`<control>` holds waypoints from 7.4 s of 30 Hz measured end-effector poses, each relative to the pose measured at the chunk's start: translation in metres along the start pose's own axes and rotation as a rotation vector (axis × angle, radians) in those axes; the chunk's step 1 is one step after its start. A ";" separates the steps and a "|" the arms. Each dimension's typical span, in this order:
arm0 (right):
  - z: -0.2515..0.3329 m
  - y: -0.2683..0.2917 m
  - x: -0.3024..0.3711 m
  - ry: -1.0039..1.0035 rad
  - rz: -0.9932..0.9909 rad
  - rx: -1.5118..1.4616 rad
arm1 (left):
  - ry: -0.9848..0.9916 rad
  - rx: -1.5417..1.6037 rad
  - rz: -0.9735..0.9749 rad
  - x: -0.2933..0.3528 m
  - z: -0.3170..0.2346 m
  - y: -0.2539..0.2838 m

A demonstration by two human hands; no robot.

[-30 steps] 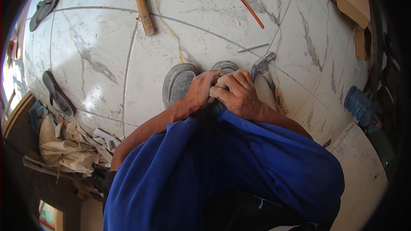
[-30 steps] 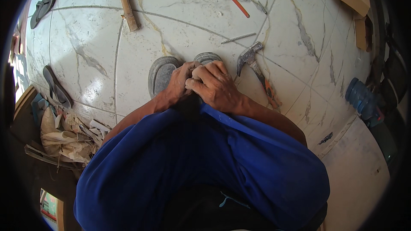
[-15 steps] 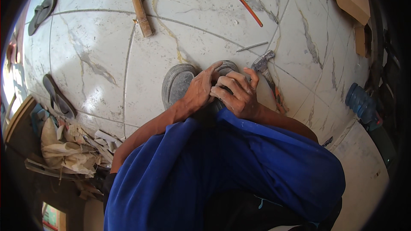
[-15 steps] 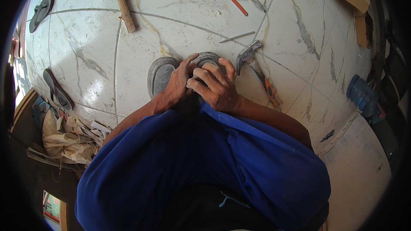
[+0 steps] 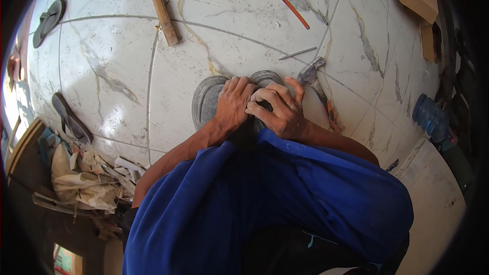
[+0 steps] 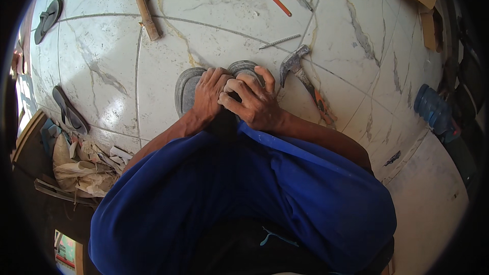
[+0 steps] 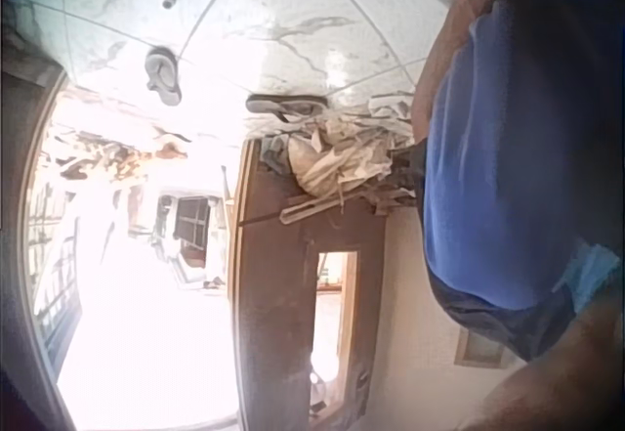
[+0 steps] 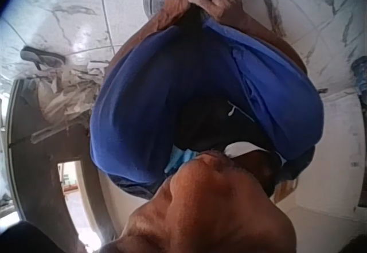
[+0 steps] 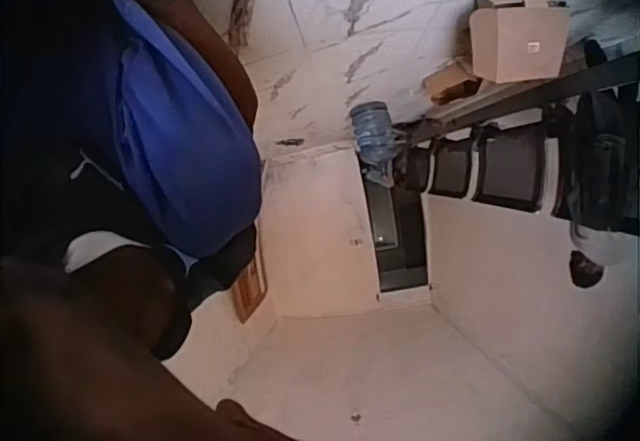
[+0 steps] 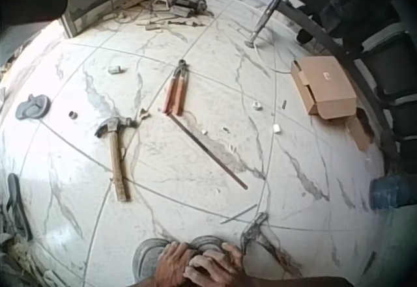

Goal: The person is seen repairing a pipe on the floor, using a hammer and a file to adjust the pipe ends.

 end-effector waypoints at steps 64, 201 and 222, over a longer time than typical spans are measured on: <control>-0.034 0.104 0.003 0.222 0.397 -0.385 | 0.009 -0.157 -0.175 -0.006 -0.001 0.003; -0.034 0.108 -0.005 0.153 0.509 -0.303 | -0.015 0.271 -0.093 -0.014 -0.003 -0.003; -0.041 0.102 0.007 0.316 0.366 -0.352 | -0.034 0.294 -0.093 -0.015 -0.003 0.000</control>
Point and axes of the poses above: each hand's wrist, its own x-axis away from the middle knuckle, its own y-axis out of the back of the hand, z = x × y, the point moved 3 cm from there along -x, towards the middle knuckle, and after that the axes turned 5 degrees about -y, right-handed, at the moved point
